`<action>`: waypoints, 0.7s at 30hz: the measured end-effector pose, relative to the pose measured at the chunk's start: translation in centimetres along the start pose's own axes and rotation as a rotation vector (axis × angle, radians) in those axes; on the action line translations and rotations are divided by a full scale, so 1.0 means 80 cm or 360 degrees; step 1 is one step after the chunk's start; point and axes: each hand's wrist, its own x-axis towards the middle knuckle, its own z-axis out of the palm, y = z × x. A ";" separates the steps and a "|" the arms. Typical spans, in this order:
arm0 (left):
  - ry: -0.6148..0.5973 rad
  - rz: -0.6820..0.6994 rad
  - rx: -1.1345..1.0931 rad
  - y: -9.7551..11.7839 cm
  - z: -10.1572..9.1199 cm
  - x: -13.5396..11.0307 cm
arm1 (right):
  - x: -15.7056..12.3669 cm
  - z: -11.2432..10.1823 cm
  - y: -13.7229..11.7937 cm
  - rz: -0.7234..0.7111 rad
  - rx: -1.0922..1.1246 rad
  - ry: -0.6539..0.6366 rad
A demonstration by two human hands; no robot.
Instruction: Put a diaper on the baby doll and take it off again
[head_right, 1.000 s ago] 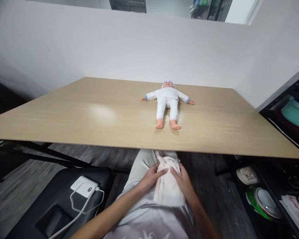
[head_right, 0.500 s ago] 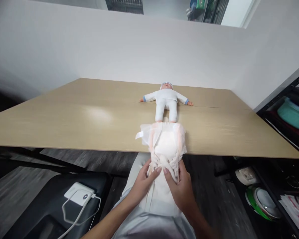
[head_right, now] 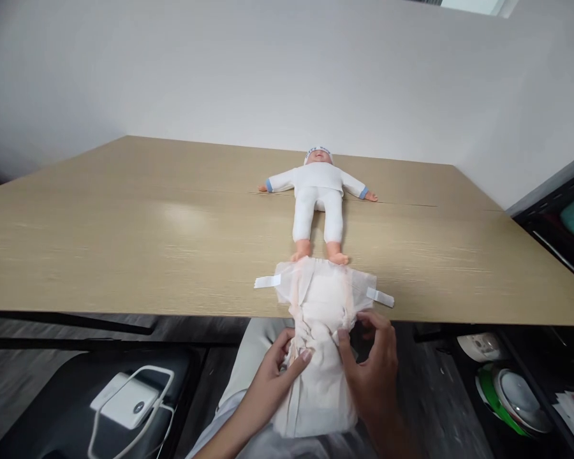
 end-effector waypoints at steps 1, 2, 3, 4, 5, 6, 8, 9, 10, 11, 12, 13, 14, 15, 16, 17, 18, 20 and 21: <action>-0.0014 0.0022 0.0092 0.005 -0.002 -0.001 | 0.005 0.002 -0.003 -0.0141 -0.0053 0.0072; -0.0034 0.0046 0.0200 0.011 -0.005 -0.003 | 0.012 0.004 -0.008 -0.0285 -0.0093 0.0078; -0.0046 0.0081 0.0332 0.017 -0.009 -0.005 | 0.018 0.007 -0.012 -0.0412 -0.0132 0.0026; -0.0052 0.0127 0.0495 0.024 -0.013 -0.008 | 0.025 0.010 -0.017 -0.0514 -0.0173 -0.0070; -0.0059 0.0184 0.0682 0.033 -0.019 -0.010 | 0.033 0.015 -0.021 -0.0595 -0.0215 -0.0195; -0.0078 0.0249 0.0875 0.043 -0.026 -0.012 | 0.040 0.020 -0.025 -0.0662 -0.0253 -0.0325; -0.0132 0.0394 0.1190 0.069 -0.041 -0.013 | 0.055 0.032 -0.028 -0.0759 -0.0316 -0.0544; -0.0154 0.0472 0.1293 0.085 -0.048 -0.011 | 0.062 0.038 -0.029 -0.0794 -0.0336 -0.0636; -0.0162 0.0552 0.1369 0.101 -0.056 -0.006 | 0.068 0.045 -0.029 -0.0820 -0.0351 -0.0720; -0.0140 0.0644 0.1434 0.117 -0.062 0.003 | 0.074 0.051 -0.029 -0.0833 -0.0367 -0.0786; -0.0094 0.0751 0.1507 0.133 -0.068 0.016 | 0.079 0.056 -0.028 -0.0838 -0.0384 -0.0834; -0.0041 0.0866 0.1602 0.147 -0.073 0.034 | 0.083 0.060 -0.028 -0.0844 -0.0400 -0.0869; 0.0006 0.0986 0.1716 0.159 -0.076 0.055 | 0.086 0.063 -0.027 -0.0854 -0.0414 -0.0895; 0.0045 0.1096 0.1853 0.169 -0.078 0.080 | 0.089 0.066 -0.027 -0.0867 -0.0423 -0.0912; 0.0070 0.1177 0.2013 0.177 -0.079 0.106 | 0.091 0.067 -0.026 -0.0882 -0.0429 -0.0926; 0.0098 0.1214 0.2177 0.184 -0.079 0.133 | 0.092 0.068 -0.025 -0.0896 -0.0431 -0.0932; 0.0094 0.1203 0.2344 0.189 -0.077 0.159 | 0.093 0.068 -0.024 -0.0907 -0.0429 -0.0933; -0.0117 0.1236 0.2673 0.197 -0.072 0.202 | 0.092 0.069 -0.021 -0.0922 -0.0411 -0.0908; -0.0264 0.1276 0.2810 0.200 -0.068 0.219 | 0.092 0.070 -0.020 -0.0926 -0.0397 -0.0892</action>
